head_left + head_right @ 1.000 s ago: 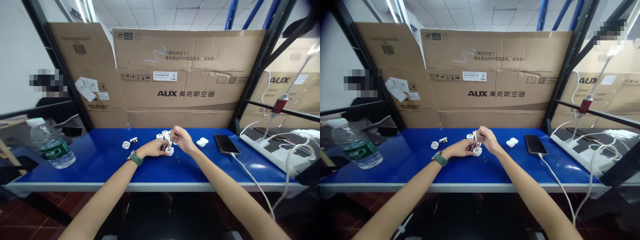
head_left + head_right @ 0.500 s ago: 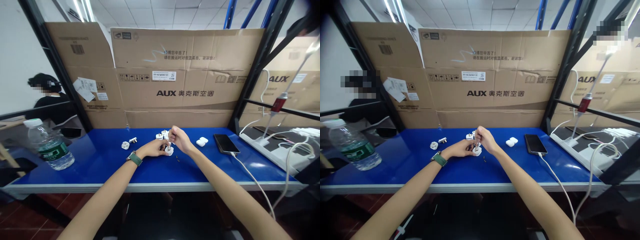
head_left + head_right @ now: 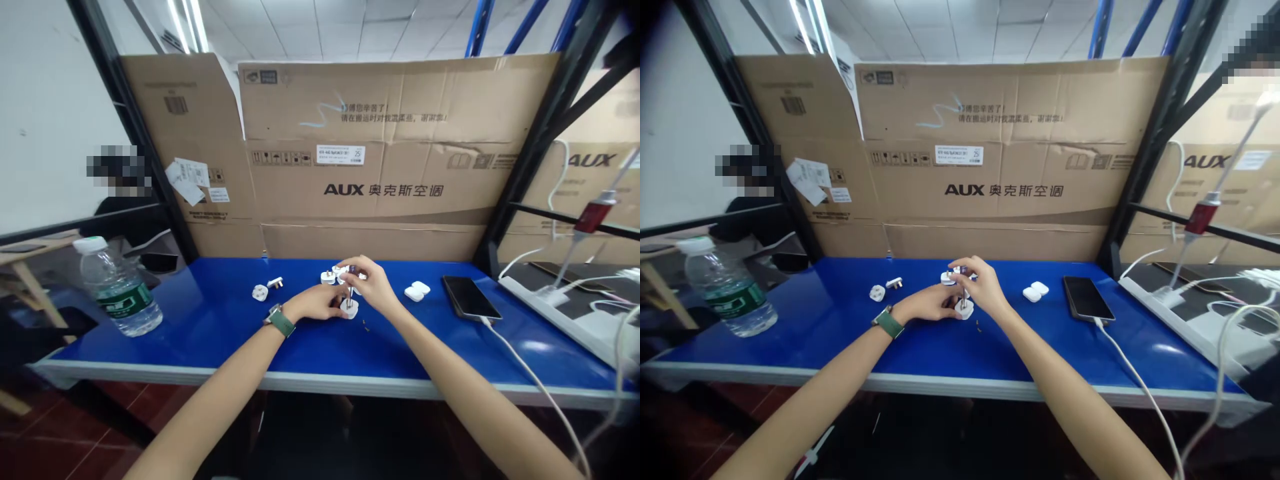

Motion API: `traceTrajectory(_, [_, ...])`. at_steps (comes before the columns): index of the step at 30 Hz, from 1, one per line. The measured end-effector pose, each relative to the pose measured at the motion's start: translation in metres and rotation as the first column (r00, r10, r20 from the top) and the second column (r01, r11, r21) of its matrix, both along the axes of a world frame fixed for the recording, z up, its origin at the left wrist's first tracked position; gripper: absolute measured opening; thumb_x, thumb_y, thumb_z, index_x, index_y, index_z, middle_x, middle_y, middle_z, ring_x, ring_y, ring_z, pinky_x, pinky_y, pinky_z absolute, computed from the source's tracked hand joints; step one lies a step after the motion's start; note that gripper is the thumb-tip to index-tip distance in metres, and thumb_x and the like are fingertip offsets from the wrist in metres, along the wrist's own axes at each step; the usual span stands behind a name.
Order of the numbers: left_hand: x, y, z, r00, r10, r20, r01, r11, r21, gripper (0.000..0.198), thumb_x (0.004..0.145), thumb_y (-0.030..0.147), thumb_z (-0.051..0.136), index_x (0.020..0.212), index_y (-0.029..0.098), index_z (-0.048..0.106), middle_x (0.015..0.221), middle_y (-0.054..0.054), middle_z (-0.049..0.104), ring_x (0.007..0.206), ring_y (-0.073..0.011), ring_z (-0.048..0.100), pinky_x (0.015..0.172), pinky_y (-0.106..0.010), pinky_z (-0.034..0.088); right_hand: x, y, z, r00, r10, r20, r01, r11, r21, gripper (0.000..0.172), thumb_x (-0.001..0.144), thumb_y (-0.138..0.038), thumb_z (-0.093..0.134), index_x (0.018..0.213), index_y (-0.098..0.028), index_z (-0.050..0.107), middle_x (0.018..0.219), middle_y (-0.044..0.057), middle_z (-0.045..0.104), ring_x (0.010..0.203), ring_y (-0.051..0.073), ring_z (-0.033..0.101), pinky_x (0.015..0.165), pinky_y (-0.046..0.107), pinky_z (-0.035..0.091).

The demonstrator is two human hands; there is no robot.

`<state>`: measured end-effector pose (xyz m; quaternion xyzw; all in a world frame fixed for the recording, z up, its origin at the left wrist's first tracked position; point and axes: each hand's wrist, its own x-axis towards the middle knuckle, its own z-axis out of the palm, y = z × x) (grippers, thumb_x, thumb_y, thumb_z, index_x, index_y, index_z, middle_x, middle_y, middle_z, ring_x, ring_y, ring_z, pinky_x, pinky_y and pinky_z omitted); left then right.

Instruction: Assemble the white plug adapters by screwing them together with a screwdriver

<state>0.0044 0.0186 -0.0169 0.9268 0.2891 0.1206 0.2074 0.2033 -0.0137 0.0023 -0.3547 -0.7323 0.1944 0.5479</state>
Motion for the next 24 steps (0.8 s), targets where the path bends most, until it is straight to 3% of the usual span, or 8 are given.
traceTrajectory(5, [-0.001,-0.004,0.003,1.0,0.018,0.006,-0.017,1.0,-0.023,0.038,0.085,0.047,0.072,0.112,0.023,0.061,0.087,-0.001,0.066,0.072,-0.0183,0.058,0.066,-0.029,0.039,0.006,-0.001,0.001,0.993,0.11,-0.043,-0.114,0.99,-0.083,0.036,0.096,-0.036,0.057,0.127,-0.023,0.069,0.1,0.006,0.07,0.078,0.018,0.065,0.079,0.035,0.054])
traceTrajectory(11, [0.0,-0.005,0.003,1.0,0.028,0.003,-0.028,0.999,0.027,0.037,0.085,0.047,0.073,0.111,0.024,0.061,0.087,-0.001,0.067,0.073,-0.0186,0.059,0.065,-0.028,0.038,0.015,0.001,0.004,0.997,-0.04,0.066,0.039,0.999,0.015,0.024,0.087,-0.036,0.073,0.105,-0.021,0.077,0.09,0.006,0.067,0.072,0.018,0.061,0.075,0.035,0.054])
traceTrajectory(13, [0.0,-0.005,0.003,1.0,0.022,0.003,-0.022,0.999,0.037,0.038,0.085,0.047,0.074,0.112,0.024,0.061,0.085,0.0,0.066,0.072,-0.018,0.058,0.065,-0.028,0.037,0.017,-0.001,0.005,0.997,0.022,0.073,-0.023,1.0,0.013,0.027,0.093,-0.037,0.065,0.112,-0.022,0.076,0.101,0.009,0.068,0.082,0.02,0.063,0.079,0.036,0.054])
traceTrajectory(15, [0.0,-0.005,0.003,1.0,0.013,0.003,-0.013,0.999,0.032,0.037,0.085,0.047,0.073,0.112,0.024,0.061,0.085,0.0,0.066,0.071,-0.0175,0.058,0.064,-0.028,0.037,0.018,-0.002,0.007,0.984,0.172,0.042,-0.17,0.985,-0.038,0.037,0.099,-0.037,0.054,0.13,-0.023,0.069,0.111,0.01,0.07,0.091,0.021,0.066,0.084,0.037,0.054])
traceTrajectory(17, [0.0,-0.005,0.003,1.0,0.017,-0.002,-0.017,0.999,0.031,0.036,0.085,0.047,0.073,0.111,0.024,0.061,0.085,0.0,0.066,0.07,-0.0171,0.057,0.064,-0.027,0.037,0.019,-0.002,0.007,0.964,0.266,0.004,-0.265,0.96,-0.09,0.04,0.098,-0.037,0.055,0.135,-0.022,0.065,0.108,0.009,0.073,0.09,0.021,0.067,0.083,0.036,0.054])
traceTrajectory(21, [-0.001,-0.004,0.003,0.999,0.028,-0.021,-0.027,0.999,0.043,0.036,0.086,0.046,0.073,0.112,0.025,0.061,0.085,0.001,0.067,0.071,-0.0174,0.058,0.063,-0.027,0.037,0.016,-0.001,0.005,0.993,0.102,0.056,-0.099,0.994,-0.042,0.031,0.087,-0.038,0.073,0.111,-0.02,0.076,0.095,0.007,0.075,0.074,0.018,0.063,0.073,0.033,0.051])
traceTrajectory(24, [-0.001,0.0,0.0,0.999,0.023,-0.039,-0.021,0.999,0.049,0.036,0.086,0.045,0.073,0.112,0.025,0.06,0.083,0.001,0.066,0.07,-0.0173,0.057,0.063,-0.027,0.037,0.01,-0.002,0.005,0.989,-0.044,0.141,0.032,0.996,0.085,0.022,0.09,-0.037,0.071,0.104,-0.02,0.076,0.098,0.008,0.074,0.074,0.017,0.06,0.072,0.032,0.048])
